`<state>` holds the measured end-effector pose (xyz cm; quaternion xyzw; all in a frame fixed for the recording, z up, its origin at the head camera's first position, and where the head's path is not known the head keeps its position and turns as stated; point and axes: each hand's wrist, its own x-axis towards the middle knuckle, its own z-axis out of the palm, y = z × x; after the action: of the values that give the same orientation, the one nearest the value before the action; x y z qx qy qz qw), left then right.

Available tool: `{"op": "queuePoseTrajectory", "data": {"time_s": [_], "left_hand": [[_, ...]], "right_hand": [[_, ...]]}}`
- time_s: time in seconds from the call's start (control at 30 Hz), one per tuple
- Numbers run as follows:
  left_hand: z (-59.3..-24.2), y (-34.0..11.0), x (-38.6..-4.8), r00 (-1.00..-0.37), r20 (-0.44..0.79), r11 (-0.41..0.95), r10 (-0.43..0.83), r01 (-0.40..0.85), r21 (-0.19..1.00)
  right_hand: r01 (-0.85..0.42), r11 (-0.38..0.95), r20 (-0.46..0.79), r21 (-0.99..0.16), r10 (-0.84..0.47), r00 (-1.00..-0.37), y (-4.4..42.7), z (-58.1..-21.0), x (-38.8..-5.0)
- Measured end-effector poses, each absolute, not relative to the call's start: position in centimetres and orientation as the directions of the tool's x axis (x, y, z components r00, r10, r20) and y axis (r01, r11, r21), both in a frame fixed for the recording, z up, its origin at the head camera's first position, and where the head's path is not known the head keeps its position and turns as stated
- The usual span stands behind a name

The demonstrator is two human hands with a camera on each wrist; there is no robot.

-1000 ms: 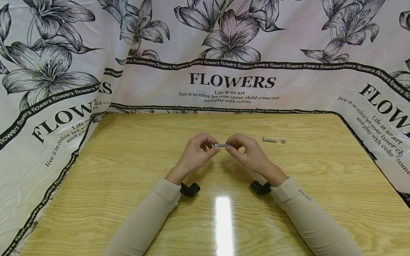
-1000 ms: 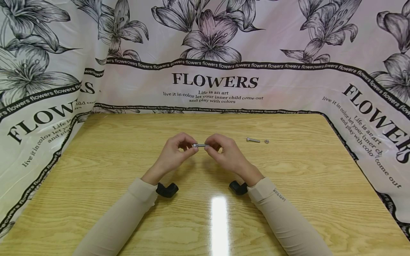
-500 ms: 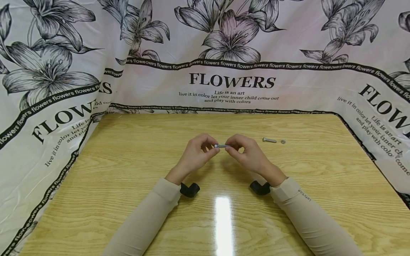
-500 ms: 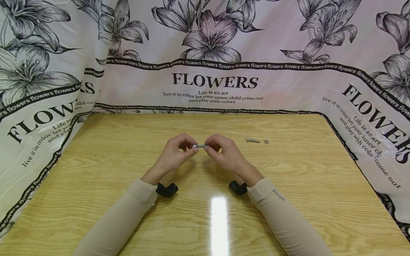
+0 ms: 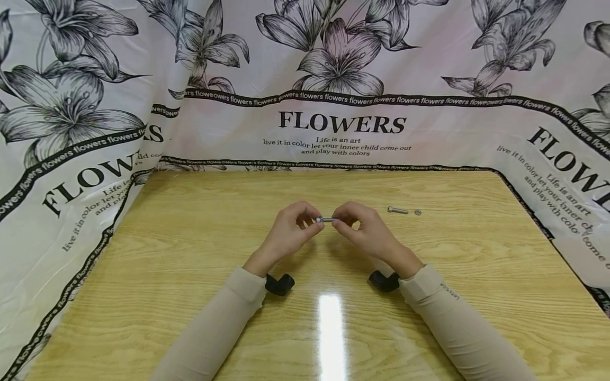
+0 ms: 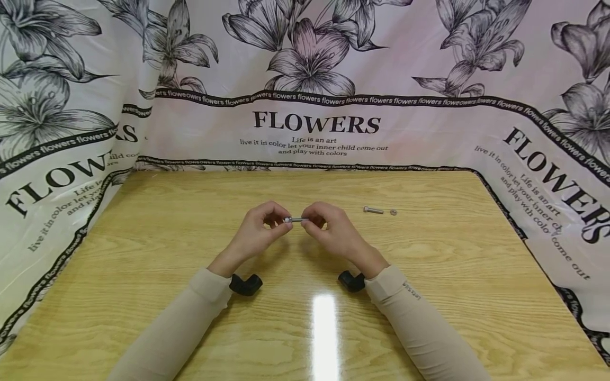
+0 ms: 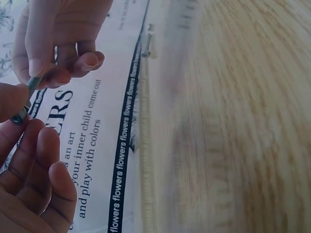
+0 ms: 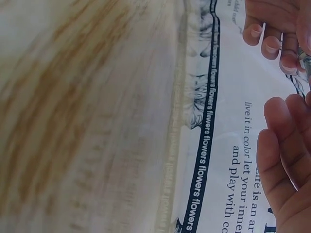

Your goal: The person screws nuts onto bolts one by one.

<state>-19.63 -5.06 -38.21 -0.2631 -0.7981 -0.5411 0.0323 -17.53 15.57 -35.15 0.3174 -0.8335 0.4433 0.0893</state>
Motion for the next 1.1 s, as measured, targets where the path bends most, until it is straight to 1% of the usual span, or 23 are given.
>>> {"op": "queuePoseTrajectory", "data": {"time_s": [0.03,0.27,0.6,0.77,1.1], "left_hand": [[-37.8,-5.1,-19.4,-0.860,0.334,0.275,0.386,0.453,0.848],[-38.0,-5.1,-19.7,-0.851,0.335,0.280,0.404,0.464,0.841],[-37.7,-5.3,-20.8,-0.846,0.347,0.334,0.406,0.490,0.805],[-37.6,-5.5,-21.5,-0.845,0.340,0.357,0.412,0.493,0.793],[-37.5,-5.9,-23.1,-0.867,0.286,0.417,0.408,0.455,0.787]], "right_hand": [[-0.609,0.405,0.430,-0.682,-0.452,-0.781,15.5,-35.1,-17.5],[-0.611,0.411,0.433,-0.676,-0.449,-0.782,16.7,-38.2,-19.6],[-0.627,0.422,0.437,-0.655,-0.466,-0.769,16.4,-37.6,-20.7],[-0.613,0.452,0.408,-0.648,-0.473,-0.781,16.2,-37.4,-21.3],[-0.580,0.495,0.362,-0.648,-0.470,-0.805,15.6,-37.4,-23.1]]}}
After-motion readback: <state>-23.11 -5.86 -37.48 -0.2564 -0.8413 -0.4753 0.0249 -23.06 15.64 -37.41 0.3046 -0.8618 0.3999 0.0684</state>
